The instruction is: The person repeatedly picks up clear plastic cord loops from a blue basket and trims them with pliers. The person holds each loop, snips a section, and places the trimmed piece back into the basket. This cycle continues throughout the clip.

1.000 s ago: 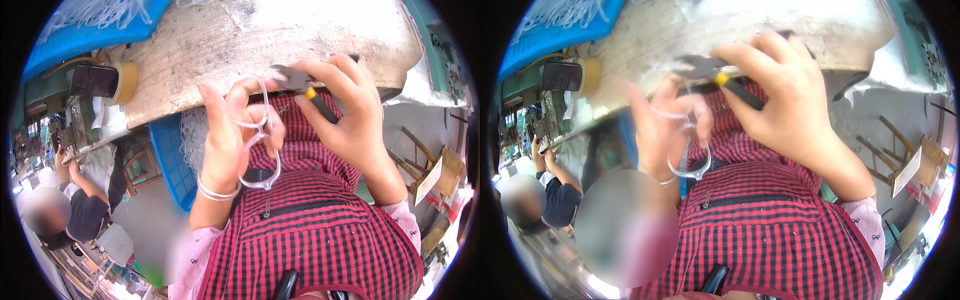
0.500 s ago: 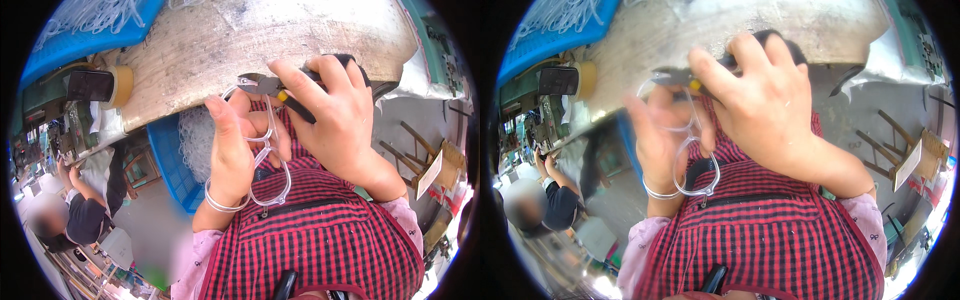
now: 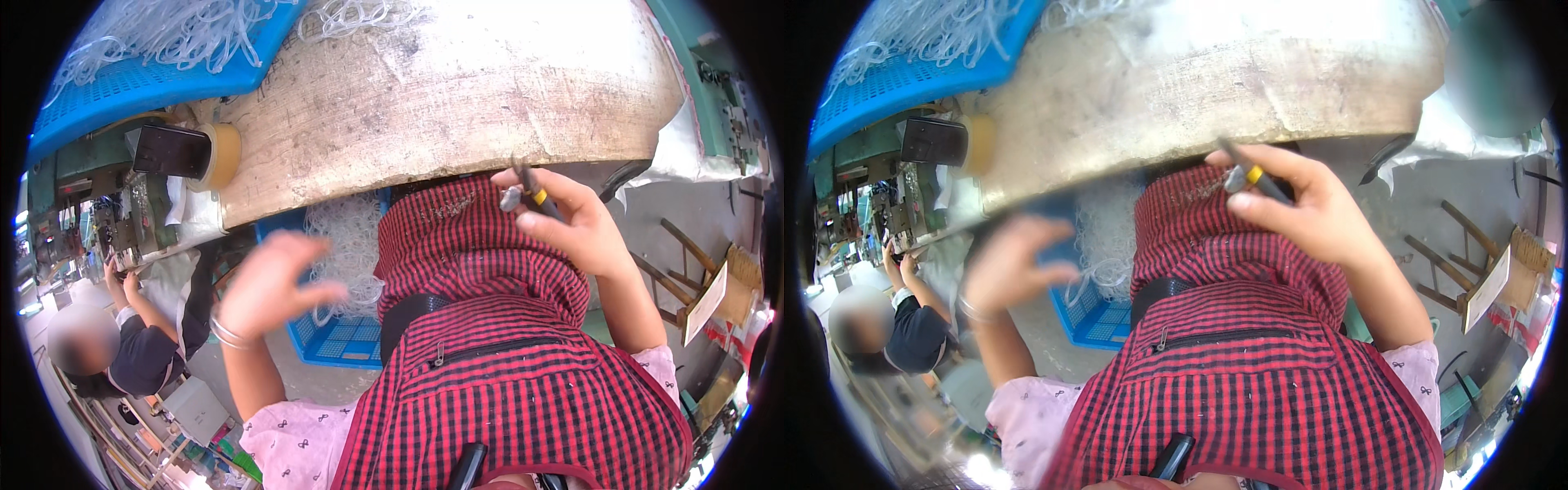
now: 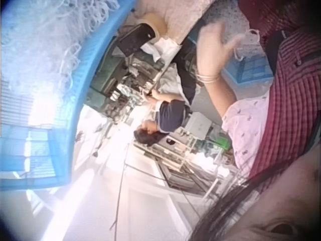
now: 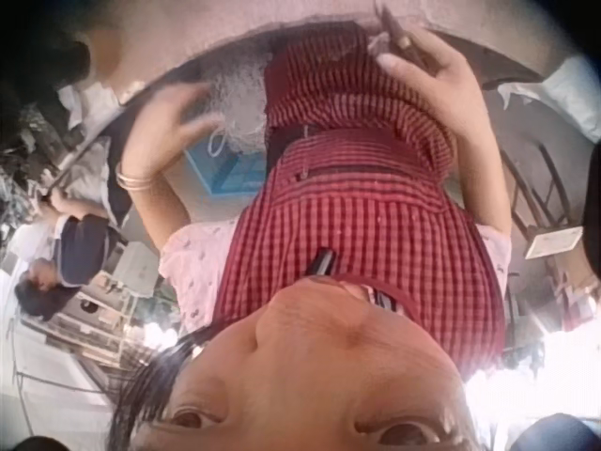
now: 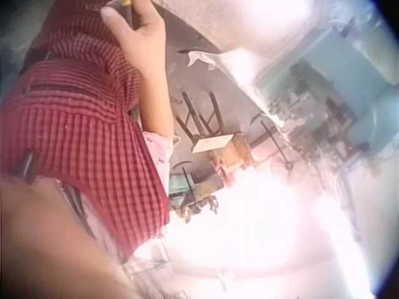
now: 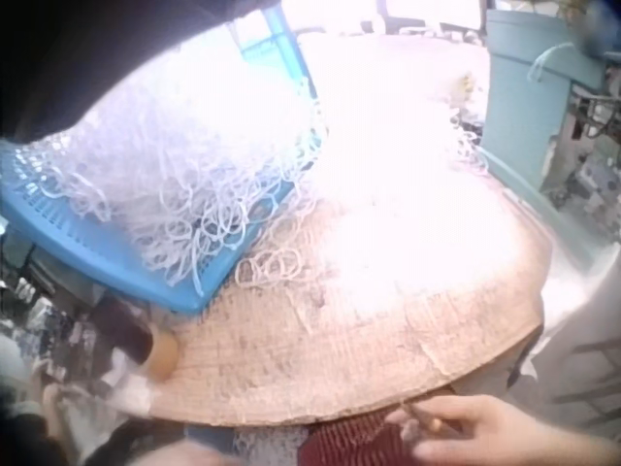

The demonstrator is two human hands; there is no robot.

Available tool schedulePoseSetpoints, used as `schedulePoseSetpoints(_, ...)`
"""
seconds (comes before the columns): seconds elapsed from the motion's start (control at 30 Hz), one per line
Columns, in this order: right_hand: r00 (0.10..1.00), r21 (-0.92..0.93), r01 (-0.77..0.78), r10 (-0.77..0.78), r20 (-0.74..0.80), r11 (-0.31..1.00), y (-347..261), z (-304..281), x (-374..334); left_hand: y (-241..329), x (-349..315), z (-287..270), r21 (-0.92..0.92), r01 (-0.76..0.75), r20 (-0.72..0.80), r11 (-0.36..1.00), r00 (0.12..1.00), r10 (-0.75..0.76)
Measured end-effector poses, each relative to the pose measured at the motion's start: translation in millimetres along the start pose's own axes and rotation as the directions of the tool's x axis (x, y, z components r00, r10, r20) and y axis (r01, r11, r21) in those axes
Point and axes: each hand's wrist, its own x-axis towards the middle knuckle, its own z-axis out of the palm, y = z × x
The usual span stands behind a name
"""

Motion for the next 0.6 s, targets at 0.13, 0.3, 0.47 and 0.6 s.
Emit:
schedulePoseSetpoints(0.13, 0.954, 0.204, -0.285, 0.256, 0.154, 0.937, 1.1, 17.5, 3.1, -7.6, 93.8, -43.5, -0.229, -0.044, -0.702, 0.972, 0.699, -0.133)
schedulePoseSetpoints(0.3, 0.962, 0.047, -0.146, 0.130, 0.241, 0.988, -2.7, 41.2, 3.4, -45.3, 250.8, -66.6, 0.056, 0.311, -0.948, 0.949, 0.315, -0.048)
schedulePoseSetpoints(0.47, 0.974, 0.097, -0.194, 0.180, 0.137, 0.976, 16.5, 26.7, -7.8, -42.9, 257.6, -59.9, -0.467, 0.345, -0.831, 0.814, 0.143, -0.537)
schedulePoseSetpoints(0.6, 0.939, 0.353, -0.341, 0.301, 0.163, 0.871, 25.6, 31.9, 12.0, -41.0, 285.6, -50.5, -0.488, 0.427, -0.770, 0.761, 0.200, -0.606)
